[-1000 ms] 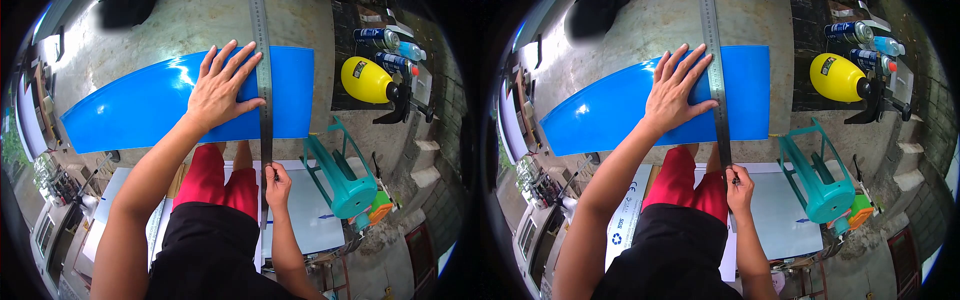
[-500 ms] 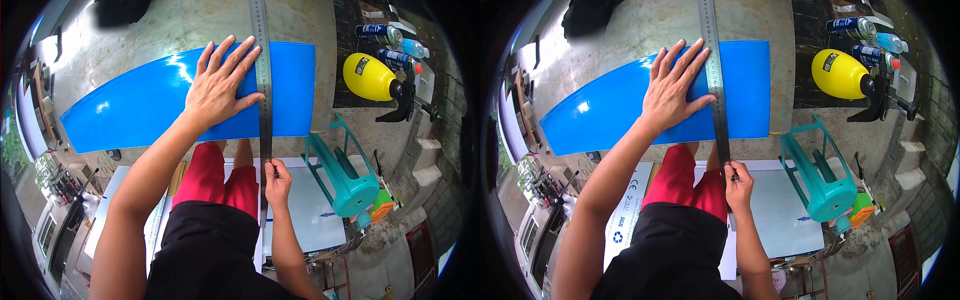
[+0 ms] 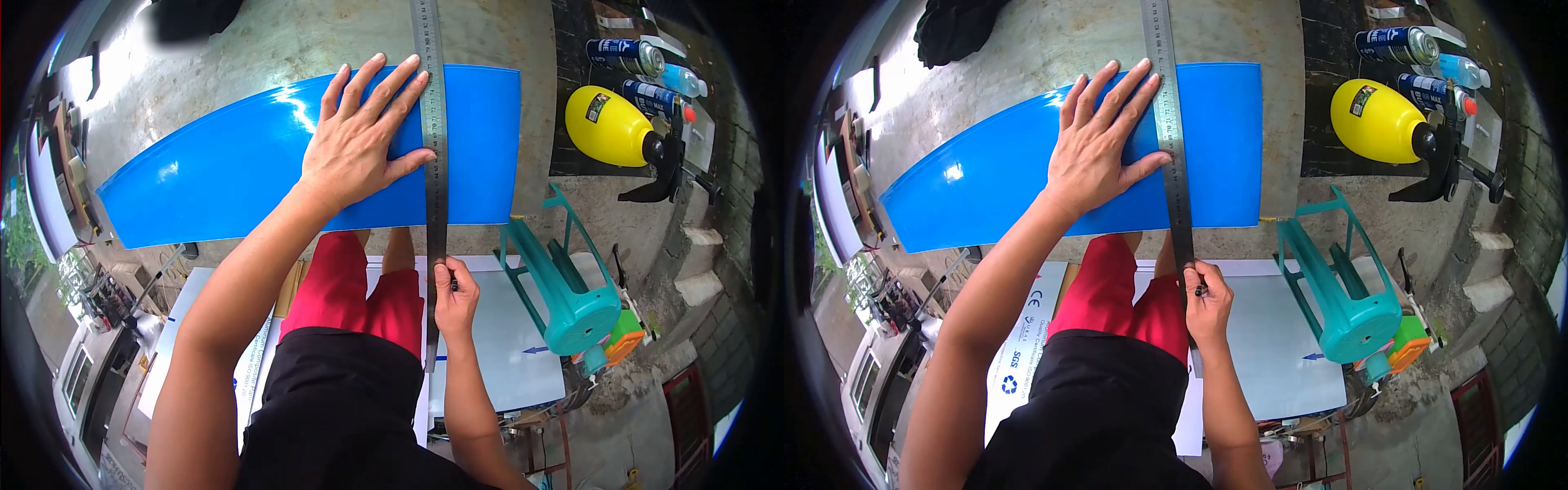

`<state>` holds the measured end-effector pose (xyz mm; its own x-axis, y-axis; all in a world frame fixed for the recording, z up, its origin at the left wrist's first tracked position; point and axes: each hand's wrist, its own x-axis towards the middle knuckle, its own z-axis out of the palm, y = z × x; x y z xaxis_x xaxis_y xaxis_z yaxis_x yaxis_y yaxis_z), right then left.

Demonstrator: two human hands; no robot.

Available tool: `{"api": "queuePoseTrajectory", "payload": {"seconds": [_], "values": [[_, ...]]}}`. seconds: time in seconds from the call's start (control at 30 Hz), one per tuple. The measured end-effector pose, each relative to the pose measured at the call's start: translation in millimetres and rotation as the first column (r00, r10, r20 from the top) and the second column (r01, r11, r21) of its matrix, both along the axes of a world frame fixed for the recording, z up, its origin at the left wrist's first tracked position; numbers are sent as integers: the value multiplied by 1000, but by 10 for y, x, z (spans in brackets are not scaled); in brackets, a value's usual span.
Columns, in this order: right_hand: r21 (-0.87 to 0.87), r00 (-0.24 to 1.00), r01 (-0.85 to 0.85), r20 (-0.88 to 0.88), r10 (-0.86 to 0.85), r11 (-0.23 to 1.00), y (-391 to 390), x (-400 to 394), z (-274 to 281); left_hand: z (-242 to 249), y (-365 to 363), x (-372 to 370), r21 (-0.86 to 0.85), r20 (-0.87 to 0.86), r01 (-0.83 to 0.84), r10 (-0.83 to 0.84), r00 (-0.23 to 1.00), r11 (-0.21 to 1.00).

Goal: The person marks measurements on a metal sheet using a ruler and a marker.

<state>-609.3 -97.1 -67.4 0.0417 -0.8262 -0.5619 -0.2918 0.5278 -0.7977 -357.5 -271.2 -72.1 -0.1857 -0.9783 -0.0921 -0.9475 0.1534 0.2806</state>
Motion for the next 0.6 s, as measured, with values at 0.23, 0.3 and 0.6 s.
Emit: {"api": "queuePoseTrajectory", "payload": {"seconds": [0.23,0.3,0.6], "values": [[21,1000,-2,0,2,1000,-35,10,34,3,-1,-1,-4,3,2,-2,1000,1000],[23,1000,-3,-1,3,1000,-35,5,37,4,-1,-3,-8,-7,1,-1,1000,1000],[20,1000,-10,7,10,1000,-31,-1,38,6,-1,3,-1,-39,-6,6,999,1000]]}}
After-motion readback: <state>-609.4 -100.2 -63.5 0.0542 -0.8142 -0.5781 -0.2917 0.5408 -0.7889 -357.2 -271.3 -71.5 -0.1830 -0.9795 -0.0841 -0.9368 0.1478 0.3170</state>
